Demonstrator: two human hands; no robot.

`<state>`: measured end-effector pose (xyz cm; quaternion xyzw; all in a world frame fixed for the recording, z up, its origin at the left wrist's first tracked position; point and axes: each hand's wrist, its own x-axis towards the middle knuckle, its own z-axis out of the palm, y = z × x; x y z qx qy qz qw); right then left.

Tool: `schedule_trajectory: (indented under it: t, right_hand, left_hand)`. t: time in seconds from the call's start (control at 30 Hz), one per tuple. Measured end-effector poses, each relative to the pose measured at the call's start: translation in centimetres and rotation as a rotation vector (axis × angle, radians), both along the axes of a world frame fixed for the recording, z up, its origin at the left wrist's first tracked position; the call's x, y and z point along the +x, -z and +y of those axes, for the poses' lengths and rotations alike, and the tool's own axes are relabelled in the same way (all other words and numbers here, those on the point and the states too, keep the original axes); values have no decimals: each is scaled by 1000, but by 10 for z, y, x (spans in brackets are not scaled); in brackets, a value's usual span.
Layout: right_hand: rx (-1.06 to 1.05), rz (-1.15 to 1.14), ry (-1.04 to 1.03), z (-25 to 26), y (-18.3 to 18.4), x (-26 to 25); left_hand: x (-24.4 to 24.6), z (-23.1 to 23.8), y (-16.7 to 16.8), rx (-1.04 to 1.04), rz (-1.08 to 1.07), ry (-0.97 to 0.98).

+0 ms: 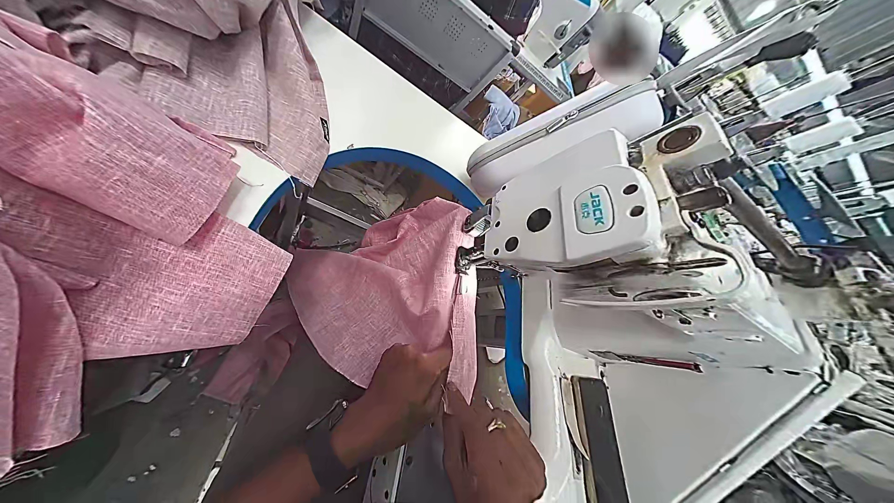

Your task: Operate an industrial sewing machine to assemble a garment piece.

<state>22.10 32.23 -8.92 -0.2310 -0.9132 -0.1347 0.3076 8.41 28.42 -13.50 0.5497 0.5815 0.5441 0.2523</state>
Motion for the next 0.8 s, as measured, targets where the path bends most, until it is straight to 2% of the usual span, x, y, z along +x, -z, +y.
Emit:
schedule_trajectory:
  t: [0.13,0.23,0.47,0.6,0.67,0.73,0.8]
  right_hand:
    - [-158,148,-20,14,15,-6]
    - [-257,256,-62,18,24,-8]
    - [-329,218,23,34,27,-22]
    - [-372,132,52,41,25,-26]
    - [-392,99,70,44,25,-27]
    - [-426,72,-1,39,20,-27]
    - [-416,-5,-216,8,4,-26]
  left_hand:
    - [14,3,14,147,-40,-169]
    - [20,14,20,247,35,-333]
    - [13,38,11,178,265,-522]
    - [9,49,8,207,243,-500]
    - [-7,48,9,128,102,-402]
    - [-46,54,44,-123,-41,-227]
    - [-86,60,113,-369,74,-10]
